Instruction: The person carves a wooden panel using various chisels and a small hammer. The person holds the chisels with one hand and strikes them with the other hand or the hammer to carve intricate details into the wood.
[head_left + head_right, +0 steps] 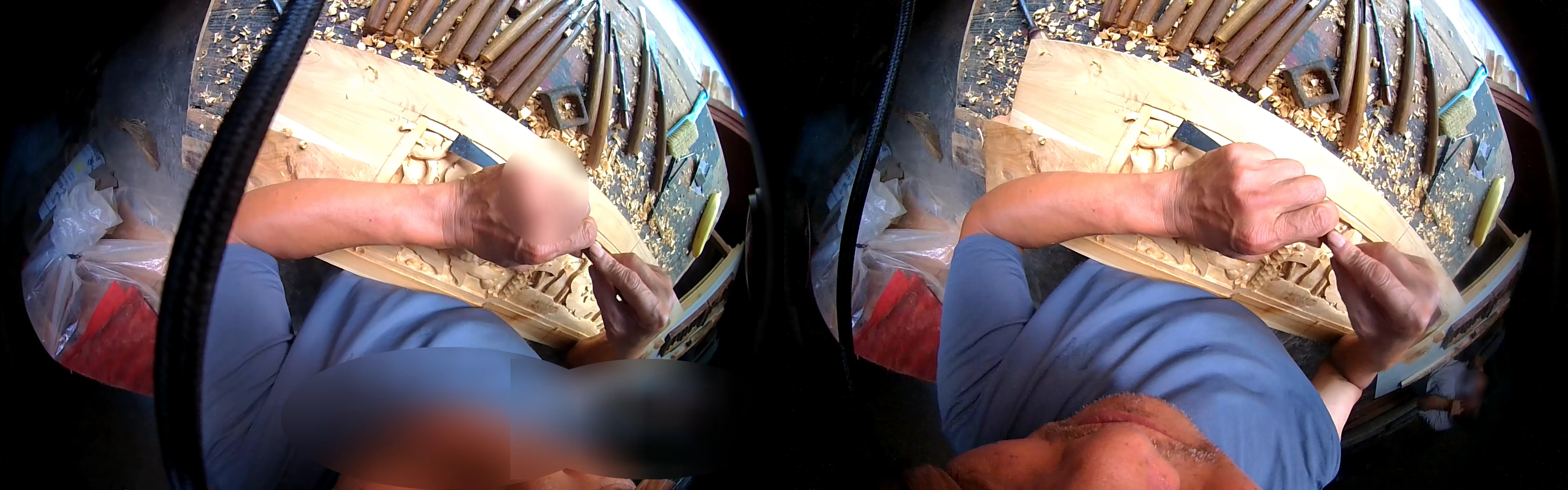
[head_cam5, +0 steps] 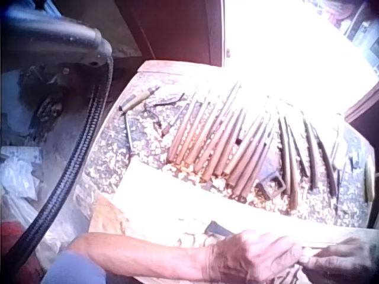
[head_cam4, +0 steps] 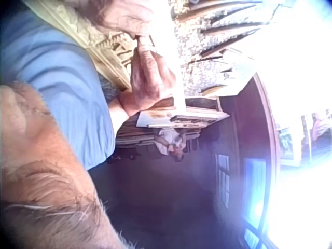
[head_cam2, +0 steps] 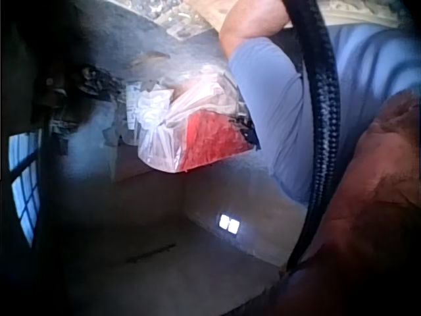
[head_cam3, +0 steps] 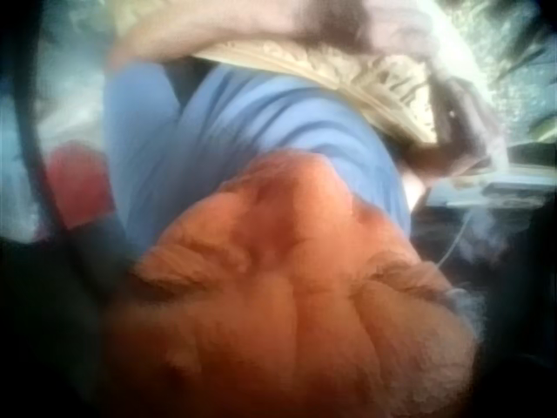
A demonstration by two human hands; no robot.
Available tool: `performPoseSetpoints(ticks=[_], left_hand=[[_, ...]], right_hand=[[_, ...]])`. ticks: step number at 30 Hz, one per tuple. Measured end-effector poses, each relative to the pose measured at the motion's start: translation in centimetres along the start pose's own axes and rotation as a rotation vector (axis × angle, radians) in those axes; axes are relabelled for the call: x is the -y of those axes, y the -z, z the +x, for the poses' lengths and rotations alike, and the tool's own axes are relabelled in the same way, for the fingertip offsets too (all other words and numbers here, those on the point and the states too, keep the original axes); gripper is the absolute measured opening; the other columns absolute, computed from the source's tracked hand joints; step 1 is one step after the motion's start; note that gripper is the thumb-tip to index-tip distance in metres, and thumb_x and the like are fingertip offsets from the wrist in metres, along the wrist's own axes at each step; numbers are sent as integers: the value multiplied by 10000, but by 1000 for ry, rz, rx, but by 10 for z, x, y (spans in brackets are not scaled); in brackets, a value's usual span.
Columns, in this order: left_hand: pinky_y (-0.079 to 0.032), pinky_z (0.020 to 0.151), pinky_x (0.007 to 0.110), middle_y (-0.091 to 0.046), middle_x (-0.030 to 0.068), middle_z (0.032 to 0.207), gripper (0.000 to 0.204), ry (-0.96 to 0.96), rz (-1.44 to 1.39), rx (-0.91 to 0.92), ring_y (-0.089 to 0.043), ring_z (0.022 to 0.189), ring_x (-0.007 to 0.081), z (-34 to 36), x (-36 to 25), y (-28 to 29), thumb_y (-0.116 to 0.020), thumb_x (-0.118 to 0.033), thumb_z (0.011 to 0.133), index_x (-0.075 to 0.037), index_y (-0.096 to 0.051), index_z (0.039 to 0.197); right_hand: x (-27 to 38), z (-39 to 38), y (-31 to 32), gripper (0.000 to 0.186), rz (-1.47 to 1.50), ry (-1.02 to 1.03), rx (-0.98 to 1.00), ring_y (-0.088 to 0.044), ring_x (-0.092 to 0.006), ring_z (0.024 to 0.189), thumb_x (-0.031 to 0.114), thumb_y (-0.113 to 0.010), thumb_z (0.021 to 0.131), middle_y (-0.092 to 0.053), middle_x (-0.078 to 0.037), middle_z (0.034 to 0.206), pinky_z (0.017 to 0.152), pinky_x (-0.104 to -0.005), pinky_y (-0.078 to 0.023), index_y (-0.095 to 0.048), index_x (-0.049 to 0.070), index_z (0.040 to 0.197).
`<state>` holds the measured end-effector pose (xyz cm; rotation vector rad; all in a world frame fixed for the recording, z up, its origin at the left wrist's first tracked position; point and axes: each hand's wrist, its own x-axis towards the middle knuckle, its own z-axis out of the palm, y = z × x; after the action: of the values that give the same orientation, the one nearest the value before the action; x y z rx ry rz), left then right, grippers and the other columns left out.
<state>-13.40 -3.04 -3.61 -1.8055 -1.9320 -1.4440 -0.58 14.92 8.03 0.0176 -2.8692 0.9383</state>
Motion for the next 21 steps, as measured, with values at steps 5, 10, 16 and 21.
performPoseSetpoints(ticks=[5, 10, 16, 21], left_hand=[[-512, 549, 311, -629, 20, 880, 261, -43, 9, 3, -638, 707, 159, -1, 0, 0, -712, -198, 942, -59, -712, 1163], [-536, 605, 300, -694, 22, 986, 471, -83, -15, -40, -669, 796, 147, 0, -1, -7, -697, -200, 985, -61, -679, 1434], [-548, 618, 293, -690, 8, 1009, 518, -60, 9, -87, -670, 801, 140, 2, -2, -9, -700, -196, 975, -85, -662, 1480], [-564, 624, 303, -682, 11, 986, 549, -37, 22, -70, -681, 800, 149, 2, 0, -11, -710, -188, 945, -75, -662, 1480]], right_hand=[[2, 5, 9, 399, 13, 2, 50, -632, -208, 573, -68, -890, 681, -657, -114, 673, 550, -314, -447, -871, 22, 1069], [-2, 12, 23, 375, 1, 99, 95, -646, -216, 560, -59, -881, 690, -664, -122, 679, 524, -320, -448, -857, 3, 1059], [-2, 18, 29, 378, -33, 118, 125, -662, -221, 573, -54, -870, 692, -680, -125, 698, 533, -327, -452, -852, 5, 1065], [-11, 20, 32, 405, -37, 120, 168, -656, -222, 576, -45, -867, 693, -681, -123, 710, 539, -334, -451, -849, 5, 1095]])
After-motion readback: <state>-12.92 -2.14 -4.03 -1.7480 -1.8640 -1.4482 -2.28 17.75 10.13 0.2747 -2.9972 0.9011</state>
